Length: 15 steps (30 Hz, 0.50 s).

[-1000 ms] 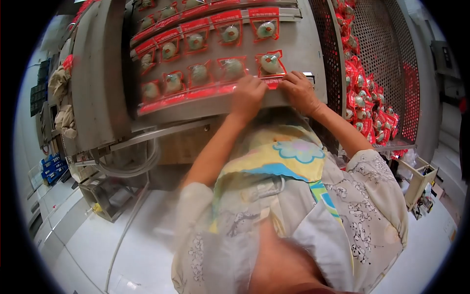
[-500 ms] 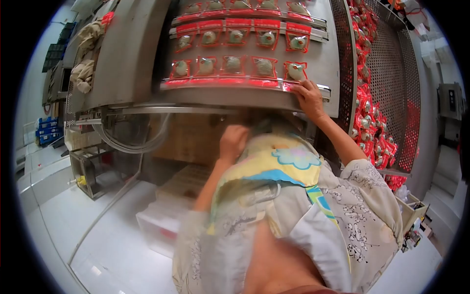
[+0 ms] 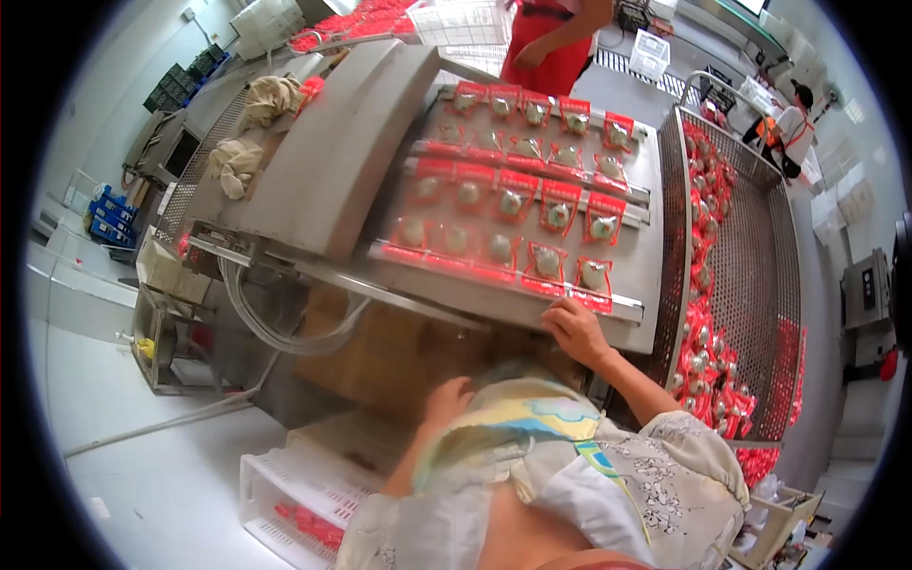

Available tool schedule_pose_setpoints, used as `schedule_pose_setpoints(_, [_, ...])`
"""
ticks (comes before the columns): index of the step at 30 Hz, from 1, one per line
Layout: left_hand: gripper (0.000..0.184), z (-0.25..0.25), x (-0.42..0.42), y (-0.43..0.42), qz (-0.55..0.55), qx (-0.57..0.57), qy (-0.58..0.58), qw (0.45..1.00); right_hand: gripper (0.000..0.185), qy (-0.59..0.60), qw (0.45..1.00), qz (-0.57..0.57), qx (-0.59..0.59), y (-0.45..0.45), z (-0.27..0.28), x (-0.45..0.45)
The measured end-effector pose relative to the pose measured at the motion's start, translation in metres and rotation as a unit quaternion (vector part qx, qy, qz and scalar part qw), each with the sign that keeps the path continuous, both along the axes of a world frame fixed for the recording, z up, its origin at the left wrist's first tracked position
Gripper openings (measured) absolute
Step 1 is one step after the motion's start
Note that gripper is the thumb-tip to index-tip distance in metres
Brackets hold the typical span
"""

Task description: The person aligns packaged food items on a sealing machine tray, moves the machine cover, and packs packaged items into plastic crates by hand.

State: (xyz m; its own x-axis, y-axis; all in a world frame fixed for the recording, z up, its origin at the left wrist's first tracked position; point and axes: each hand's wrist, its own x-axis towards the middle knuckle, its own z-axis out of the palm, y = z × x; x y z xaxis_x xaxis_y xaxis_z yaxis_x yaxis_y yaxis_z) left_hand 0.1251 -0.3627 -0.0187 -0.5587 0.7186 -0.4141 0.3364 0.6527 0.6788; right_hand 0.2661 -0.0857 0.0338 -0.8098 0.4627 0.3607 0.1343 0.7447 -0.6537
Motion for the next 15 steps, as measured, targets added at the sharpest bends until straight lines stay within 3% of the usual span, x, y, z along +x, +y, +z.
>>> schedule_pose_setpoints(3, [0.038, -0.001, -0.008, 0.007, -0.049, 0.012, 0.026, 0.998, 0.011, 0.011, 1.0, 0.019, 0.015, 0.008, -0.004, -0.004])
schedule_pose_setpoints(7, [0.032, -0.004, -0.013, 0.014, -0.068, 0.008, 0.044, 0.997, 0.01, 0.017, 0.998, -0.004, -0.067, 0.006, -0.01, -0.003])
schedule_pose_setpoints(10, [0.026, 0.009, -0.02, 0.023, -0.099, -0.064, -0.006, 0.993, 0.008, 0.031, 0.994, 0.005, -0.107, -0.002, -0.009, -0.011])
schedule_pose_setpoints(15, [0.025, -0.016, -0.041, 0.012, -0.061, -0.065, -0.016, 0.996, 0.01, -0.039, 0.981, 0.074, -0.176, -0.025, -0.017, -0.04])
